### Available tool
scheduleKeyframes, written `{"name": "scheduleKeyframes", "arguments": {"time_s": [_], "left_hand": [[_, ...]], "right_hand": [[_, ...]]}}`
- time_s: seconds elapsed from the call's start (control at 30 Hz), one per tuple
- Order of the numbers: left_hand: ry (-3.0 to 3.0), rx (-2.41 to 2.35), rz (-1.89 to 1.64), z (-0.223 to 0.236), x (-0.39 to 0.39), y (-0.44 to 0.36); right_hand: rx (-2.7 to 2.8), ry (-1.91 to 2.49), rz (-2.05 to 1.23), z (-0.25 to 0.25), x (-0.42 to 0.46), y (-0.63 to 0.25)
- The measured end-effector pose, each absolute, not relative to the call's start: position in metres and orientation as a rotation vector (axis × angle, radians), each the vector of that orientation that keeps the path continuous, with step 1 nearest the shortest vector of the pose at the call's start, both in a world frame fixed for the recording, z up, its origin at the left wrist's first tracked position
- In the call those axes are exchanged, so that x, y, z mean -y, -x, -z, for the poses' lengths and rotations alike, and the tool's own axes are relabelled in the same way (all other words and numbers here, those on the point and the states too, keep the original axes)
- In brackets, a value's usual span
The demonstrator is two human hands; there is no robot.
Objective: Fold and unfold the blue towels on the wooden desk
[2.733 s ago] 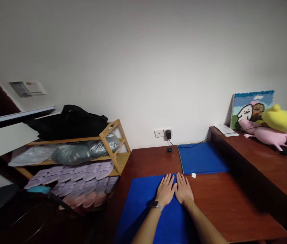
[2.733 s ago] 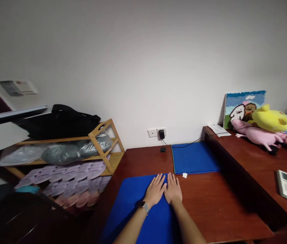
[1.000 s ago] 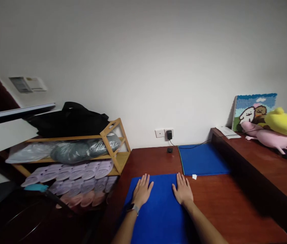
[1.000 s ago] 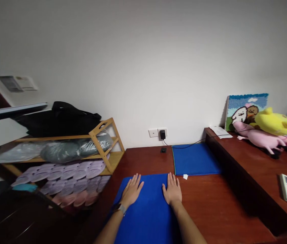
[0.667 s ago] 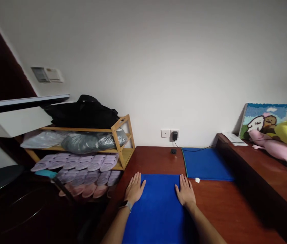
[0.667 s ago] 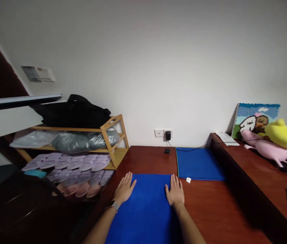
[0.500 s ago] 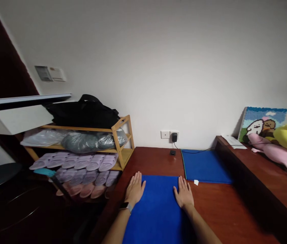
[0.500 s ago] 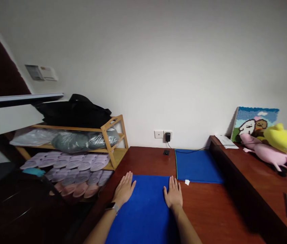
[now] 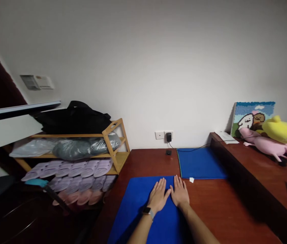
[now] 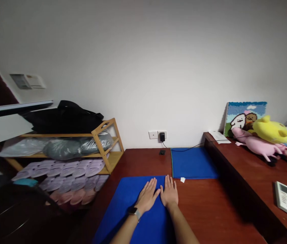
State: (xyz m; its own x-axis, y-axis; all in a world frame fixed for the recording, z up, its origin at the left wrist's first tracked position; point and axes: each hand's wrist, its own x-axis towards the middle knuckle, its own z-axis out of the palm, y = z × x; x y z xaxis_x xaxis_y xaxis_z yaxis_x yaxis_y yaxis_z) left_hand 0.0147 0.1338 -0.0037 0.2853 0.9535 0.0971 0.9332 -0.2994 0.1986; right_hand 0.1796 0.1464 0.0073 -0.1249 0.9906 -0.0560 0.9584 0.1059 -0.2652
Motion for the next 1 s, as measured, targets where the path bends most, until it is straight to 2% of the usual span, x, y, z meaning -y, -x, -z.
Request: {"name": "scheduleKeyframes", "arguments": {"time_s": [0.2, 0.33, 0.7, 1.0], "left_hand": [[-2.221, -2.11, -0.235, 0.001, -0.113, 0.1], [-2.197, -2.213, -0.295, 0.013, -0.102, 0.141], [-2.213, -2.228, -0.395, 0.018, -0.107, 0.134], [-2.225, -2.248, -0.315, 0.006, -0.105, 0.137]], "right_hand": [[2.195, 1.983, -0.407, -0.013, -0.143, -0.179], [2.205, 1.997, -0.367, -0.011, -0.144, -0.178], [2.146, 2.017, -0.349, -0.02, -0.106, -0.175], [2.153, 2.013, -0.364, -0.012, -0.082, -0.174]]}}
